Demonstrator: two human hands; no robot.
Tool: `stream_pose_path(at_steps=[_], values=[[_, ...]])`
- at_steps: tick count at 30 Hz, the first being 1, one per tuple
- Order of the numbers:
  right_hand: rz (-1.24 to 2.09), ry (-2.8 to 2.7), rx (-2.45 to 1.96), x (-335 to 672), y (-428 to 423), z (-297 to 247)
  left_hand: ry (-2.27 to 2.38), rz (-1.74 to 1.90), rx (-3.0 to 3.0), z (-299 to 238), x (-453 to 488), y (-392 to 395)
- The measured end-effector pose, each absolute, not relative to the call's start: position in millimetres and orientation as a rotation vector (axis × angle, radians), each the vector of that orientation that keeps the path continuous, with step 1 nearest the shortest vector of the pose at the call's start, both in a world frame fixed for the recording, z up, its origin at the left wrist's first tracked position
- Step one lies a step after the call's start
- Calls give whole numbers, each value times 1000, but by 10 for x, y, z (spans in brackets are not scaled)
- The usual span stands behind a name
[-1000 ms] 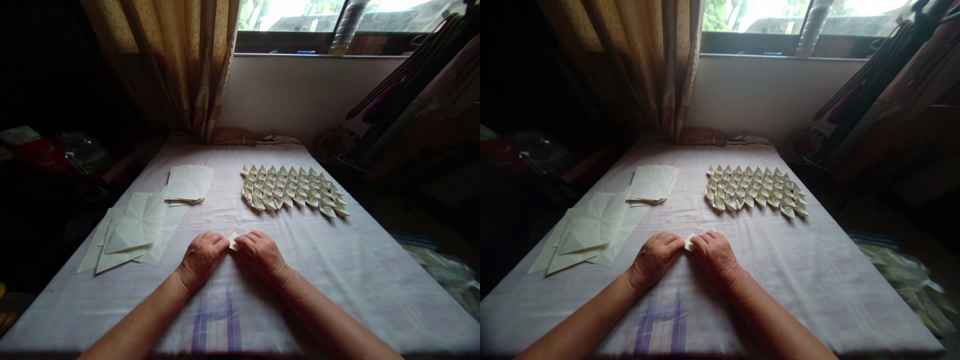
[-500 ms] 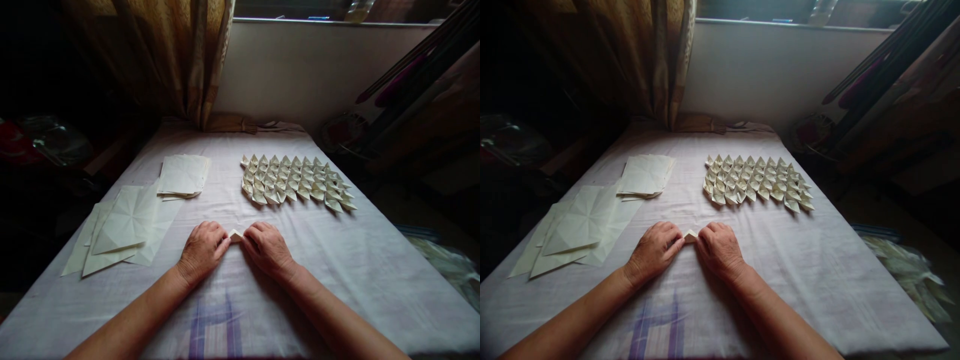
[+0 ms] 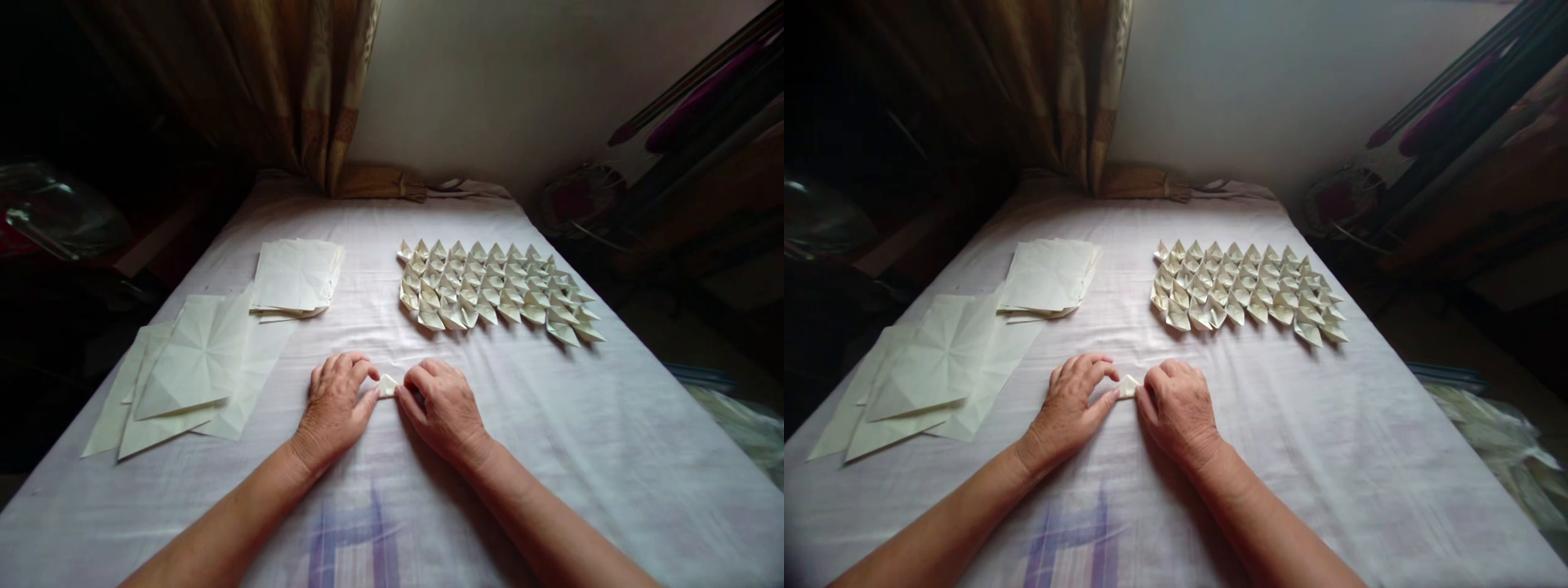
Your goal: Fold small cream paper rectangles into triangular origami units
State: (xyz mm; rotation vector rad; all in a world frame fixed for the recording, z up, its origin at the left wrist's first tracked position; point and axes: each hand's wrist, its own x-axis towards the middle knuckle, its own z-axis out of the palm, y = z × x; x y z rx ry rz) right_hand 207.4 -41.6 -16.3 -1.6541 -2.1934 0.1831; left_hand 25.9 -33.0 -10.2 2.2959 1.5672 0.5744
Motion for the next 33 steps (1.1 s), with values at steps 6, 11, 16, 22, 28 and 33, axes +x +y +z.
stream_pose_path(at_steps=[6,11,16,22,28,33], values=[[256,-2157,-1618,2086,-426,-195,1563,523,2228,-92,264,-305],[383,-2118,-1553,2066,-407,-192,1564,462,2223,-98,261,-295],[408,-2117,-1599,1997,-369,-154,1534,428,2221,-114,228,-264],[497,-2095,-1588,2131,-350,-171,1470,334,2171,-83,165,-210],[570,-2094,-1527,2258,-292,-167,1421,269,2136,-60,97,-184],[669,-2117,-1422,2307,-226,-170,1464,287,2151,-67,127,-186]])
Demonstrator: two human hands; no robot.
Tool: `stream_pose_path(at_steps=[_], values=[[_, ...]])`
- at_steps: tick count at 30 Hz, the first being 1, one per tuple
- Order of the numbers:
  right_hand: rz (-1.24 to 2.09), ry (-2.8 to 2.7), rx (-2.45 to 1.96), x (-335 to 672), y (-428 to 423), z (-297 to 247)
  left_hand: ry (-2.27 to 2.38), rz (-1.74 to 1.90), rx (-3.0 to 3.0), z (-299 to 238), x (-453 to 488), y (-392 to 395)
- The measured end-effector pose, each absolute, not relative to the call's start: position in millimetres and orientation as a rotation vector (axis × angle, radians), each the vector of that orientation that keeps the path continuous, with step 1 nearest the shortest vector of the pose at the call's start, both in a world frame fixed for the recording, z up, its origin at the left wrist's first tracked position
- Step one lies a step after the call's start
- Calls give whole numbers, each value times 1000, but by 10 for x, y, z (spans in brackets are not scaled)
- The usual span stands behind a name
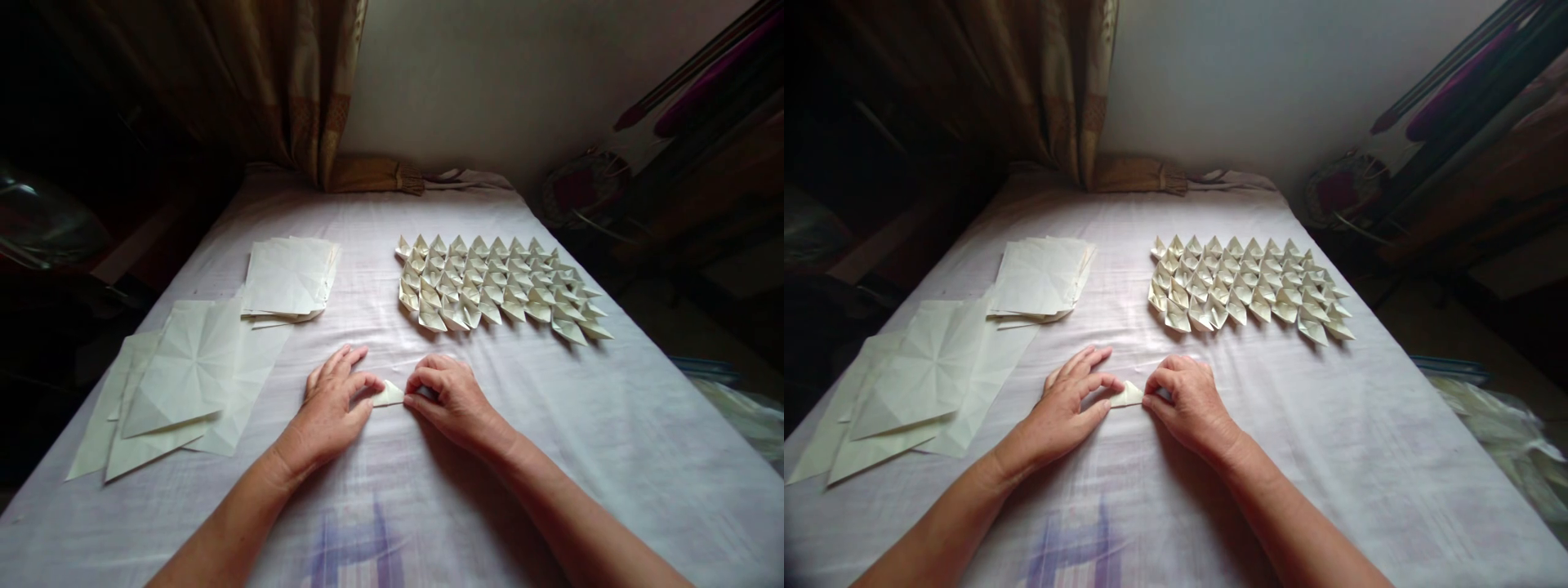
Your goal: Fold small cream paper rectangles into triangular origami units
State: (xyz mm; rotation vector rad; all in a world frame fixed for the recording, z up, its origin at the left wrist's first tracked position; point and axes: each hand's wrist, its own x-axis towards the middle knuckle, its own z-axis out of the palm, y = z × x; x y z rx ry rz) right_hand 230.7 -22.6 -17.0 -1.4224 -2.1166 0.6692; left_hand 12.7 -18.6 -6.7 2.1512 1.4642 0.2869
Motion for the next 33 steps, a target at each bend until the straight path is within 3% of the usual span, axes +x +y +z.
stream_pose_path(at_steps=[11,21,33], values=[[685,-2173,-1287,2387,-205,-157,1580,477,2279,-111,246,-230],[441,-2049,-1620,2071,-428,-186,1504,455,2242,-70,294,-210],[617,-1950,-1552,1995,-357,-81,1418,793,2105,-88,216,-271]])
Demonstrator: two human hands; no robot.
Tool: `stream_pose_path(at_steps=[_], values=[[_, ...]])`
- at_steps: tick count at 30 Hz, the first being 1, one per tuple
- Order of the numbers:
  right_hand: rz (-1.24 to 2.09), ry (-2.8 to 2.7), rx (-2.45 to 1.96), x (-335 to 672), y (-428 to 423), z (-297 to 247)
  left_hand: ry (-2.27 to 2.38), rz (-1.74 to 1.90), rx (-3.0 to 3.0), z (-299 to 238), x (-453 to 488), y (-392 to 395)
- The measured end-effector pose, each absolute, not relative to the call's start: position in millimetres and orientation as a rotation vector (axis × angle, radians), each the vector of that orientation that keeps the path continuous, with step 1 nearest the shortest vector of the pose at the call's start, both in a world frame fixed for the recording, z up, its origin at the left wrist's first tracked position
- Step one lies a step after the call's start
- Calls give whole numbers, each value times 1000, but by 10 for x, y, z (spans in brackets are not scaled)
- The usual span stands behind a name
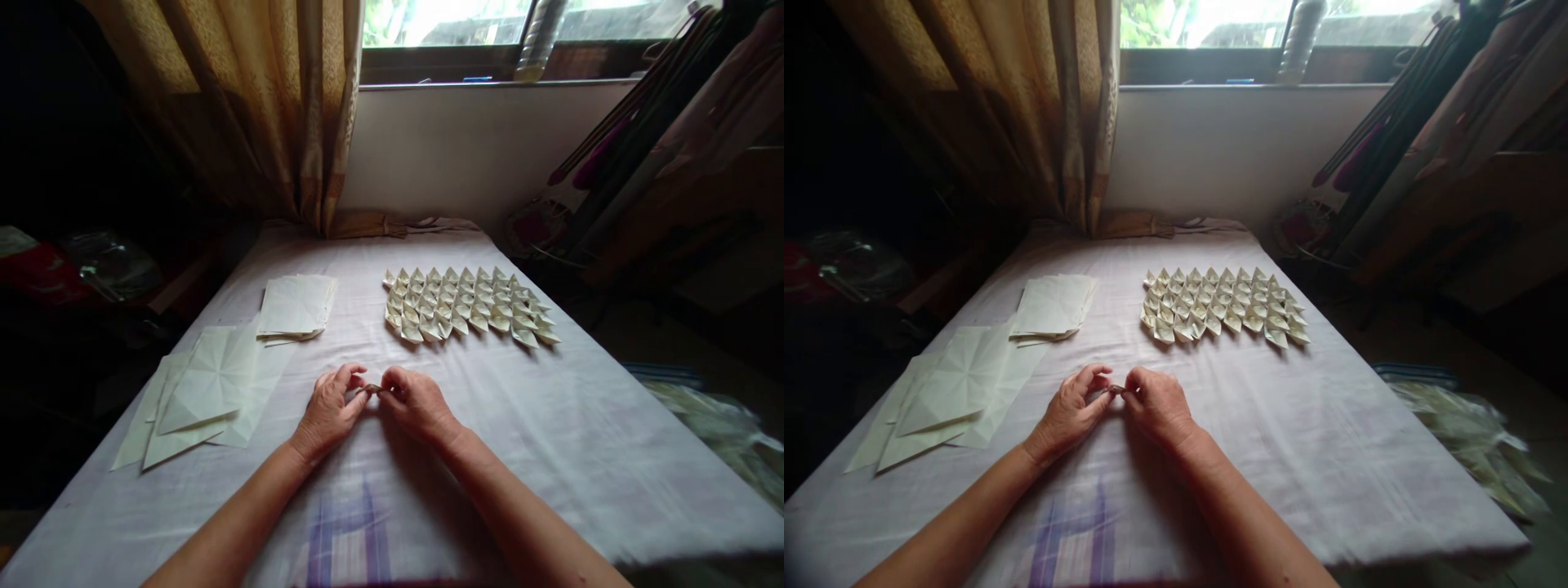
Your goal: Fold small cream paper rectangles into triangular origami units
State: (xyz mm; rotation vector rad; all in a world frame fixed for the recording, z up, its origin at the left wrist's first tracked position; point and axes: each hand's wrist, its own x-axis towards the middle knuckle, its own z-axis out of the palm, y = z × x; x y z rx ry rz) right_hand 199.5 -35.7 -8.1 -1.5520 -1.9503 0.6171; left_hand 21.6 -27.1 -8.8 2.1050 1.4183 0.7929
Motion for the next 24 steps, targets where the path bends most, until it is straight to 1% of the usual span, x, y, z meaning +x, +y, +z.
stream_pose_path(at_steps=[7,11,15,18,24], values=[[849,-1765,-1427,1897,-51,-9,1409,866,1840,17,153,-1],[882,-1739,-1300,1883,55,-130,1361,893,1844,-15,181,105],[944,-1563,-1147,1889,74,-275,1298,858,1710,-61,175,129],[1048,-1470,-1130,1901,65,-287,1216,812,1679,-50,148,113],[1193,-1497,-1156,1930,52,-188,1196,795,1655,-10,116,115]])
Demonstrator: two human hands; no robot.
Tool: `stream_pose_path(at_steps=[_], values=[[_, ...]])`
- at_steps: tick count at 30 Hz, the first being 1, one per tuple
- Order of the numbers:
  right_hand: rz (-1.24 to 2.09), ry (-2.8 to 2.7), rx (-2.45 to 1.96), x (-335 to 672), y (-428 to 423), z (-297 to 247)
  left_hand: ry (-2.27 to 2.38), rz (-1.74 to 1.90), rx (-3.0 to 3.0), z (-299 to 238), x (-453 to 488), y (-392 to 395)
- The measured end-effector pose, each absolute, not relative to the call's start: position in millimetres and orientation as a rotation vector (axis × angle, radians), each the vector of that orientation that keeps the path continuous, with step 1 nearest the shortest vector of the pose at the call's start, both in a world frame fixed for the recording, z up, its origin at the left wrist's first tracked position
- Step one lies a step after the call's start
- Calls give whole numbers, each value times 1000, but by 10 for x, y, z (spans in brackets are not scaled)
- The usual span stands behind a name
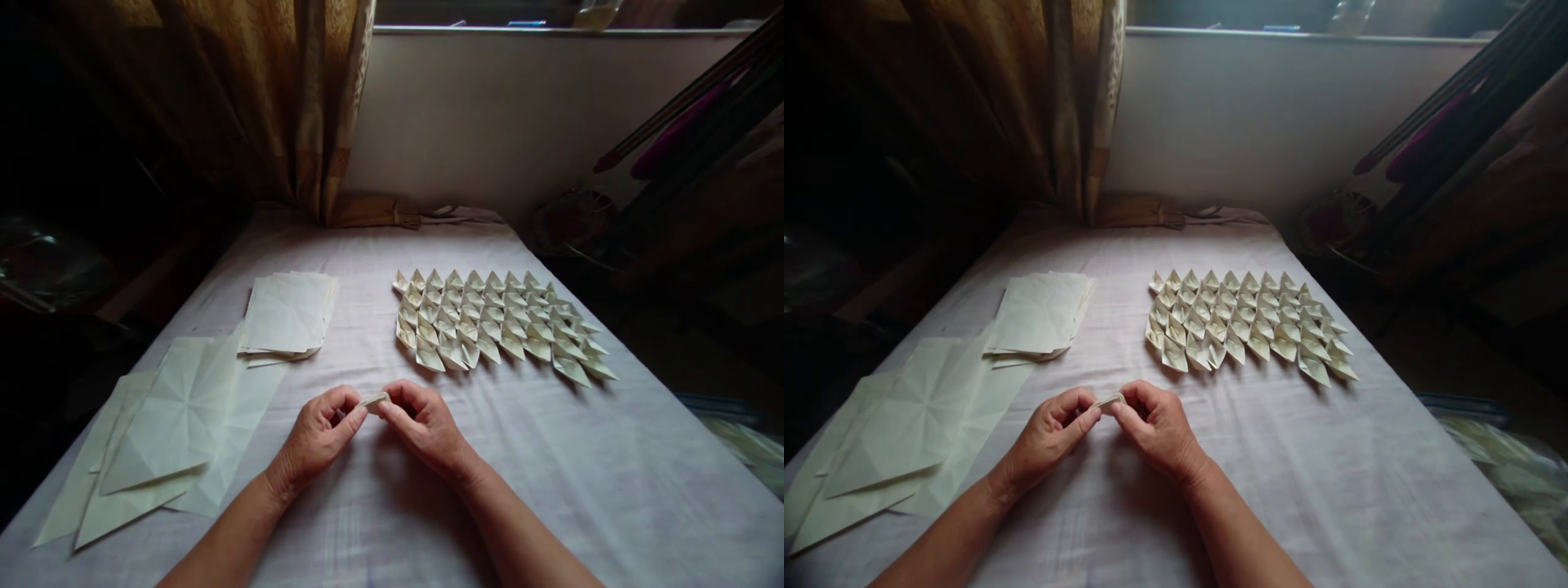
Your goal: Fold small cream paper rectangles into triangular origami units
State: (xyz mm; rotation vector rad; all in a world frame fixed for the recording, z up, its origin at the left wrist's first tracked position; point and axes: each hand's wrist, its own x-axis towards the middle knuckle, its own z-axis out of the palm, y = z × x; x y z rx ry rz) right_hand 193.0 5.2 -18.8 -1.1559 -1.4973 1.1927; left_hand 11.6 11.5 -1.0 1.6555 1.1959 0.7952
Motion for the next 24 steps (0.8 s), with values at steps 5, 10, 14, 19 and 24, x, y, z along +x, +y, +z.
stream_pose_path(at_steps=[5,10,14,19,24], values=[[1279,-1432,-1146,1946,56,-155,1163,766,1713,-11,80,119],[1371,-1390,-1119,1944,40,-149,1157,751,1718,8,86,102],[1318,-1301,-1138,1883,-2,-172,1184,759,1616,-4,113,96],[1339,-1342,-1163,1861,-35,-188,1167,779,1621,-28,97,107],[1295,-1493,-1161,1909,-38,-191,1125,744,1646,-2,61,112]])
